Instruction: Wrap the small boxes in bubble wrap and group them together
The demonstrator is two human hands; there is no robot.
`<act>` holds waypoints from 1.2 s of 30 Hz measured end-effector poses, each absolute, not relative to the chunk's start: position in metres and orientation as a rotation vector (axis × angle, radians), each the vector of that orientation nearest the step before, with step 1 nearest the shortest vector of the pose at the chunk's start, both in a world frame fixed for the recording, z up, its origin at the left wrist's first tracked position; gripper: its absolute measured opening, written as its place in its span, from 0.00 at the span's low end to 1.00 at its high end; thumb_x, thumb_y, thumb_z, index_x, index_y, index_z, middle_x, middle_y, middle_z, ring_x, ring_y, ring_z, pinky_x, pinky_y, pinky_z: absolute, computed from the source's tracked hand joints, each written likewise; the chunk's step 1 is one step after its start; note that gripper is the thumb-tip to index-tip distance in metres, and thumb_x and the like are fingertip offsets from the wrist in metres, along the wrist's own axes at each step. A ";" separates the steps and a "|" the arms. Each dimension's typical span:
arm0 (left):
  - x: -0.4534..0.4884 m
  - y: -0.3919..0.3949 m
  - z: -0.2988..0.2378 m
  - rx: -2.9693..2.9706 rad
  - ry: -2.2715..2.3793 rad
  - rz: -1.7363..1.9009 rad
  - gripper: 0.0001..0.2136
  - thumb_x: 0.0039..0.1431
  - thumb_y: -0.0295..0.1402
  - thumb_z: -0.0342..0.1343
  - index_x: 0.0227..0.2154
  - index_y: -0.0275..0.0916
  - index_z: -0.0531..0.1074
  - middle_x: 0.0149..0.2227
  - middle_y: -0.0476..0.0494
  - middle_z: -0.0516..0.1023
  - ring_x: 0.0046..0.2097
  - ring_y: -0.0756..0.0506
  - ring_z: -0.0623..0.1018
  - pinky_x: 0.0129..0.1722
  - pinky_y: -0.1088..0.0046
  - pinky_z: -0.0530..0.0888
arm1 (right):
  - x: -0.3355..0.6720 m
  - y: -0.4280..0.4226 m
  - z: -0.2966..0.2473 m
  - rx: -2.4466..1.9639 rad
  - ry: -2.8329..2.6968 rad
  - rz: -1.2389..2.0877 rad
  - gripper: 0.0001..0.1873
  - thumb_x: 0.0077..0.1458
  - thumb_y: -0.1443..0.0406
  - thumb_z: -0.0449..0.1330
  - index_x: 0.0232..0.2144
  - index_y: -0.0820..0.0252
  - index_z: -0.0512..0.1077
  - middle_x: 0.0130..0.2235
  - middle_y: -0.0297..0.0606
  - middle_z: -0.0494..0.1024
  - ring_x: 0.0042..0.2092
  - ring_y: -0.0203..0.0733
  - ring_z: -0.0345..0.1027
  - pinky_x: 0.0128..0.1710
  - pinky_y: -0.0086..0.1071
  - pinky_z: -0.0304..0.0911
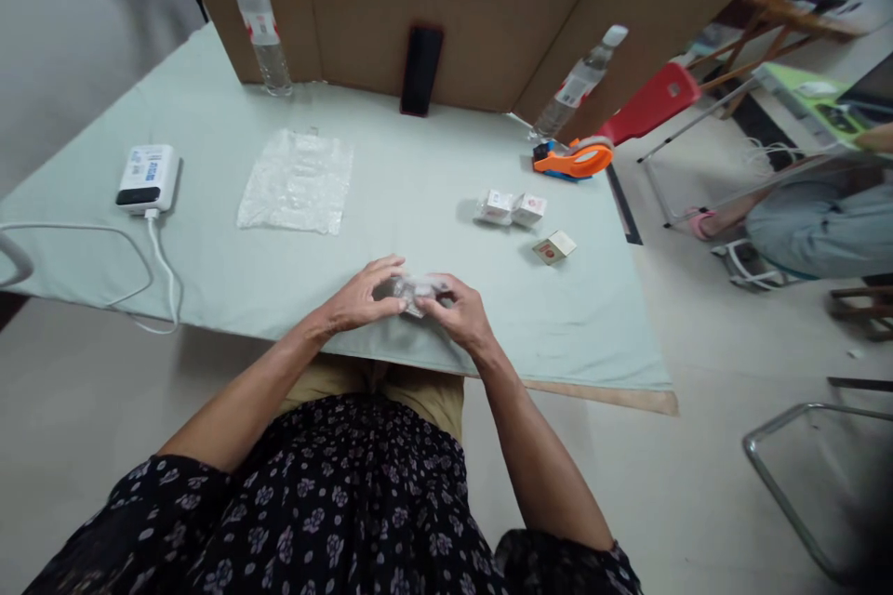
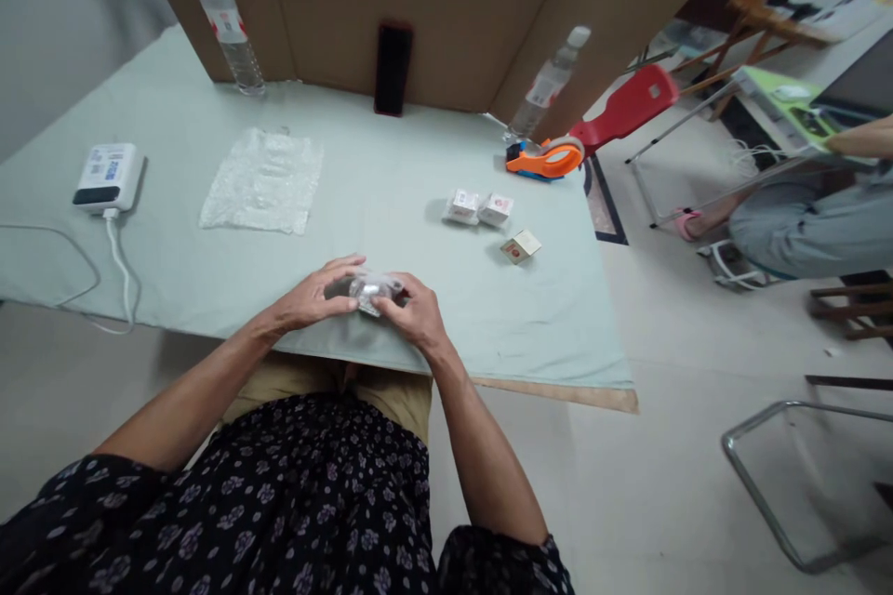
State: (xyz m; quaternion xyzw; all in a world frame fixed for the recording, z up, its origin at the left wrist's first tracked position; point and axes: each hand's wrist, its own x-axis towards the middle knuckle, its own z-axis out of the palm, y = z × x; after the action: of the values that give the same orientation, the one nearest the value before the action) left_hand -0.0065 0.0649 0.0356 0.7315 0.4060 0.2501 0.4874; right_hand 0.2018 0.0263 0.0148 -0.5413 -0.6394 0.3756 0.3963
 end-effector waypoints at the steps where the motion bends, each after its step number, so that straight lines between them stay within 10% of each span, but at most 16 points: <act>1: -0.009 0.066 0.037 1.754 0.963 0.592 0.24 0.52 0.36 0.62 0.53 0.39 0.72 0.66 0.34 0.64 0.68 0.35 0.61 0.66 0.51 0.59 | 0.202 0.029 0.018 -1.378 -1.515 1.100 0.18 0.51 0.54 0.64 0.40 0.58 0.76 0.41 0.40 0.80 0.42 0.46 0.73 0.45 0.40 0.69; 18: 0.015 0.069 0.025 1.193 0.875 0.725 0.41 0.49 0.33 0.60 0.66 0.31 0.52 0.55 0.30 0.72 0.54 0.40 0.75 0.52 0.62 0.73 | 0.211 0.044 0.019 -1.451 -1.449 1.244 0.21 0.53 0.48 0.60 0.32 0.59 0.73 0.28 0.32 0.70 0.30 0.35 0.59 0.29 0.28 0.57; 36: 0.021 0.073 0.014 1.247 0.914 0.811 0.36 0.55 0.37 0.59 0.65 0.32 0.55 0.48 0.37 0.75 0.44 0.45 0.78 0.48 0.65 0.74 | 0.200 0.065 0.037 -1.425 -1.435 1.146 0.11 0.51 0.57 0.61 0.29 0.59 0.76 0.29 0.34 0.78 0.32 0.39 0.69 0.36 0.32 0.63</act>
State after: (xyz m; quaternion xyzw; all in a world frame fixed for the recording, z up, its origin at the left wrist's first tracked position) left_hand 0.0213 0.0729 0.0138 0.5473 0.4011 0.3558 0.6426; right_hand 0.1996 0.0653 0.0374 -0.5626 -0.5665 0.4524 0.3974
